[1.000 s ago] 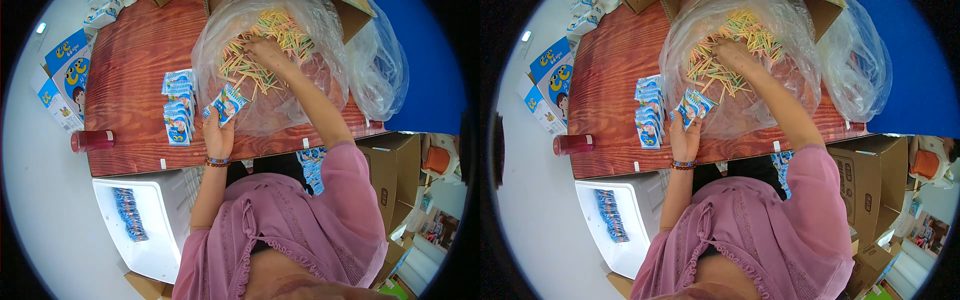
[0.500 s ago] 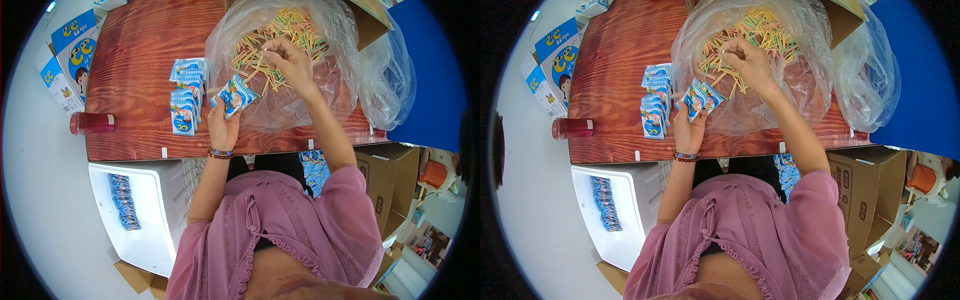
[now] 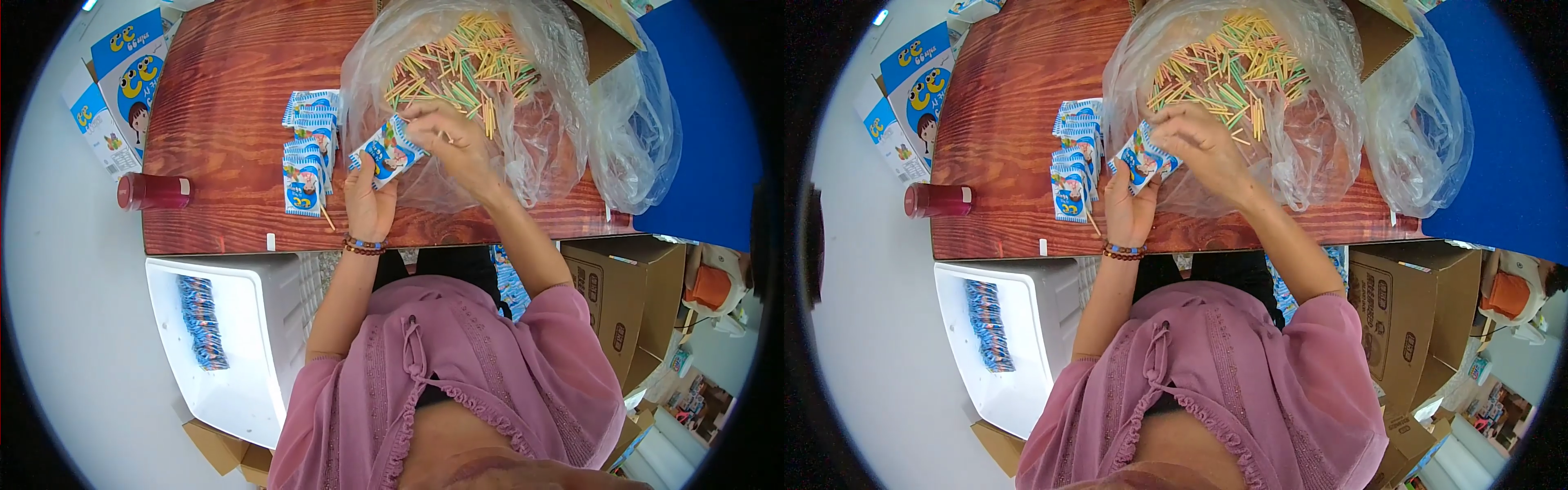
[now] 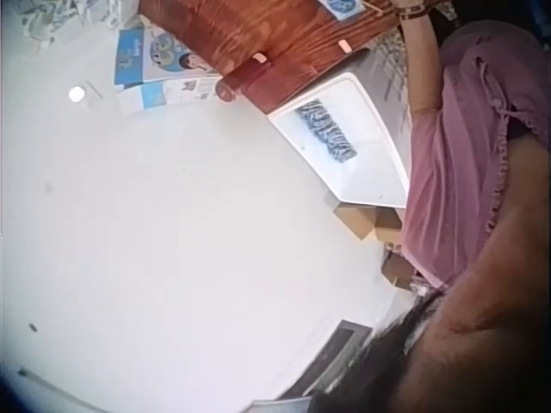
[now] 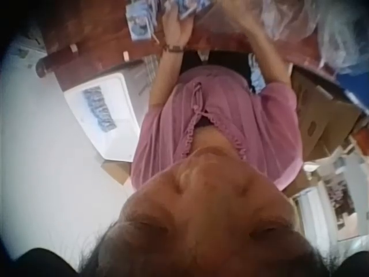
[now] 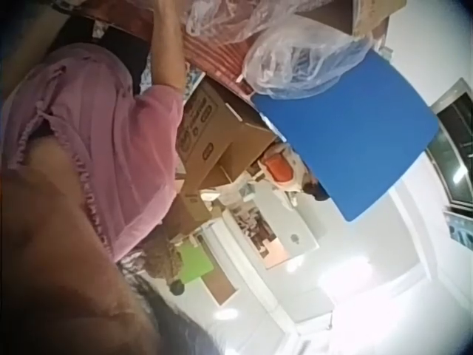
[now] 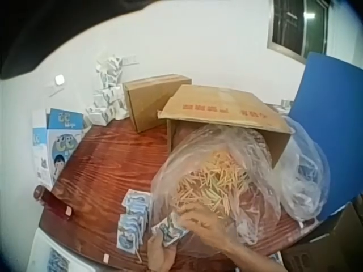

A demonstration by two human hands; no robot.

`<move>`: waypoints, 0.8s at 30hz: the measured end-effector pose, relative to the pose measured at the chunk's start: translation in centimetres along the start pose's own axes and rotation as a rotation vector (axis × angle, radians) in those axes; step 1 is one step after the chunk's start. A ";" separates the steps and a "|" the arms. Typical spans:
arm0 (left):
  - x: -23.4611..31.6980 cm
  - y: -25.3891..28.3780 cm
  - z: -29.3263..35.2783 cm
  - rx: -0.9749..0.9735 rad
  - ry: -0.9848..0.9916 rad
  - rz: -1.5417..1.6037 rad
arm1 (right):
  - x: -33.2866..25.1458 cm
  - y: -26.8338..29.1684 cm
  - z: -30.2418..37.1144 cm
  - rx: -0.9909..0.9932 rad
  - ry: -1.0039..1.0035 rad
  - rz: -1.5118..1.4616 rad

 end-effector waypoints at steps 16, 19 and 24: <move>2.7 -2.5 2.8 -0.203 -0.084 0.022 | -2.0 -3.1 0.7 -0.103 -0.202 0.170; 3.7 -1.7 3.0 -0.101 -0.171 -0.168 | -2.1 -4.7 0.6 -0.062 -0.308 0.097; 5.5 0.1 4.2 -0.035 -0.183 -0.054 | -1.3 -7.2 0.2 -0.078 -0.320 -0.027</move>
Point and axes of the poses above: each hand's wrist, its own z-axis away from the middle knuckle, its own y-axis out of the back of the hand, x = y × z, the point moved 7 cm from there along -z, towards the middle knuckle, and after that the axes turned 10 degrees about -z, right-handed, at the moved point
